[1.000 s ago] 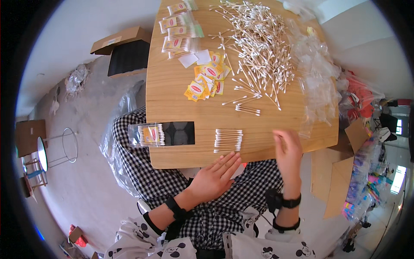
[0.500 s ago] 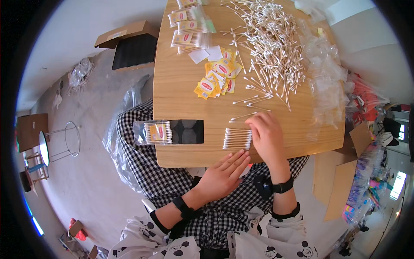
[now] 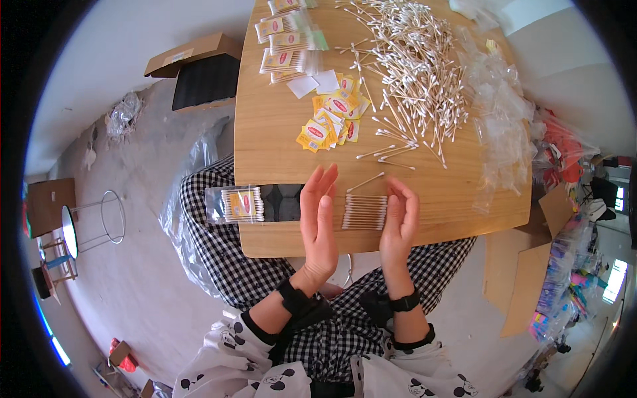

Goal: Sort and package cotton swabs into small plastic bags.

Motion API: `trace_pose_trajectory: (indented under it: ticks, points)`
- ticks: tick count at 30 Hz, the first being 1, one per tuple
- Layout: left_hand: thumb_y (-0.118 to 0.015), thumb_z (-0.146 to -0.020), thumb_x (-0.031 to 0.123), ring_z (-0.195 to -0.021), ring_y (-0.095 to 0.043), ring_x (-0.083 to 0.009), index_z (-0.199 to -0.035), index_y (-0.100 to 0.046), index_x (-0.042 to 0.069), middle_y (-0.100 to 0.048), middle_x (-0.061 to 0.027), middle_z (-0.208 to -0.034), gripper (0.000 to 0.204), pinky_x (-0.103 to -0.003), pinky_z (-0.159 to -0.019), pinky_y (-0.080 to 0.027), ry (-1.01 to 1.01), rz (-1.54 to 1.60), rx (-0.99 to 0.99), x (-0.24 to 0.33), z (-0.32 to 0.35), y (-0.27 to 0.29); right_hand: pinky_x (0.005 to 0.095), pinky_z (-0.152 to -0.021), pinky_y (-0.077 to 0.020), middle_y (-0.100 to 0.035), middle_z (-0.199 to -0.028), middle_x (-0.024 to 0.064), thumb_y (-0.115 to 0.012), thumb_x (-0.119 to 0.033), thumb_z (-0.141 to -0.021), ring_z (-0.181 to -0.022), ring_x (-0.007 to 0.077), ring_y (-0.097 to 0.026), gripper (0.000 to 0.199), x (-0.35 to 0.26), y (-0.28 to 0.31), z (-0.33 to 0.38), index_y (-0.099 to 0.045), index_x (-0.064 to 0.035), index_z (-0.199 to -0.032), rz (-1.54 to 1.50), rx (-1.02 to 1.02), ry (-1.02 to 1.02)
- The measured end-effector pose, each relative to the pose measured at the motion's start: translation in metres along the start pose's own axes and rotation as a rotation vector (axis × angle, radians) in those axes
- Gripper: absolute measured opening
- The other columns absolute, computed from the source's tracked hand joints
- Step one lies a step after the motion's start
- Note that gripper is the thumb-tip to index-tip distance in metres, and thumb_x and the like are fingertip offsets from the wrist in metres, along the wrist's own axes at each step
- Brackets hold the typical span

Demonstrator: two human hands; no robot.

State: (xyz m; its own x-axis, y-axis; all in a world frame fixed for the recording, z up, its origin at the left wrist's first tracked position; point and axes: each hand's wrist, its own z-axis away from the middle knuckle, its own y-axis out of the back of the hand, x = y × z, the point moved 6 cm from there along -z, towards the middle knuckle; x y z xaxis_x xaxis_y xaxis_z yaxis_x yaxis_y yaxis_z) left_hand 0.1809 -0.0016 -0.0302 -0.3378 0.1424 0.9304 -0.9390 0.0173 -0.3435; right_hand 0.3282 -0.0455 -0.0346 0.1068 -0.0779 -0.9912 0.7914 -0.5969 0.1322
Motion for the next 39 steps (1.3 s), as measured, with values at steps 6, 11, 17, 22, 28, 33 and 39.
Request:
trace_pose_trajectory:
  ticks: [6,11,17,22,28,33,39]
  points:
    - [-0.053,-0.100,0.017,-0.142,-0.041,-0.0281,-0.140,-0.047,0.000,-0.047,-0.0146,-0.148,0.044,-0.049,-0.117,-0.029,-0.270,-0.720,-0.416,0.007,0.001,-0.006,0.0414,-0.093,-0.0435,-0.064,-0.112,0.0101,-0.063,0.003,-0.080,-0.110,0.0314,-0.058,0.028,-0.034,-0.018,-0.019,-0.068,-0.0066,-0.106,0.627,-0.213,0.552]
    - [-0.063,-0.092,0.023,-0.145,-0.036,-0.0292,-0.139,-0.050,-0.001,-0.047,-0.0132,-0.150,0.054,-0.054,-0.118,-0.024,-0.502,-1.182,-0.538,0.001,0.020,-0.025,0.0413,-0.087,-0.0436,-0.065,-0.096,0.0045,-0.066,0.001,-0.077,-0.100,0.0274,-0.058,0.020,-0.033,-0.025,-0.039,-0.068,-0.0089,-0.094,0.770,-0.312,0.606]
    - [-0.064,-0.092,0.030,-0.147,-0.032,-0.0301,-0.143,-0.046,-0.001,-0.044,-0.0153,-0.152,0.063,-0.054,-0.119,-0.022,-0.454,-1.241,-0.552,-0.003,0.022,-0.023,0.0424,-0.083,-0.0444,-0.064,-0.091,0.0062,-0.069,-0.003,-0.078,-0.094,0.0286,-0.057,0.021,-0.029,-0.011,-0.059,-0.067,-0.0097,-0.097,0.876,-0.376,0.540]
    - [-0.052,-0.100,0.028,-0.149,-0.029,-0.0309,-0.146,-0.041,-0.004,-0.041,-0.0172,-0.154,0.057,-0.047,-0.120,-0.021,-0.218,-0.703,-0.445,0.001,0.014,-0.006,0.0416,-0.104,-0.0424,-0.062,-0.122,0.0136,-0.058,-0.015,-0.099,-0.117,0.0279,-0.057,0.026,-0.013,0.027,-0.038,-0.061,-0.0035,-0.122,0.176,-0.039,0.176]
    - [-0.033,-0.108,0.038,-0.149,-0.026,-0.0294,-0.150,-0.032,-0.006,-0.033,-0.0194,-0.157,0.061,-0.042,-0.122,-0.016,-0.072,-0.150,-0.186,-0.013,0.006,-0.011,0.0402,-0.119,-0.0306,-0.045,-0.148,0.0162,-0.039,-0.032,-0.109,-0.140,0.0267,-0.040,0.050,0.006,-0.004,0.008,-0.043,0.0035,-0.143,-0.380,-0.070,-0.023]
    - [-0.030,-0.108,0.040,-0.150,-0.024,-0.0292,-0.151,-0.029,-0.006,-0.031,-0.0204,-0.158,0.063,-0.042,-0.123,-0.014,-0.043,-0.023,-0.156,-0.014,0.009,-0.013,0.0420,-0.122,-0.0256,-0.043,-0.148,0.0198,-0.033,-0.037,-0.109,-0.141,0.0283,-0.039,0.053,0.018,-0.004,0.014,-0.043,0.0042,-0.141,-0.321,-0.068,0.020]
    - [-0.034,-0.106,0.044,-0.150,-0.024,-0.0294,-0.151,-0.030,-0.006,-0.031,-0.0206,-0.158,0.067,-0.042,-0.123,-0.013,-0.050,0.025,-0.075,-0.019,0.018,0.006,0.0433,-0.118,-0.0296,-0.045,-0.148,0.0177,-0.047,-0.022,-0.106,-0.142,0.0298,-0.038,0.041,0.006,-0.005,0.010,-0.047,-0.0007,-0.141,0.117,-0.122,0.060]
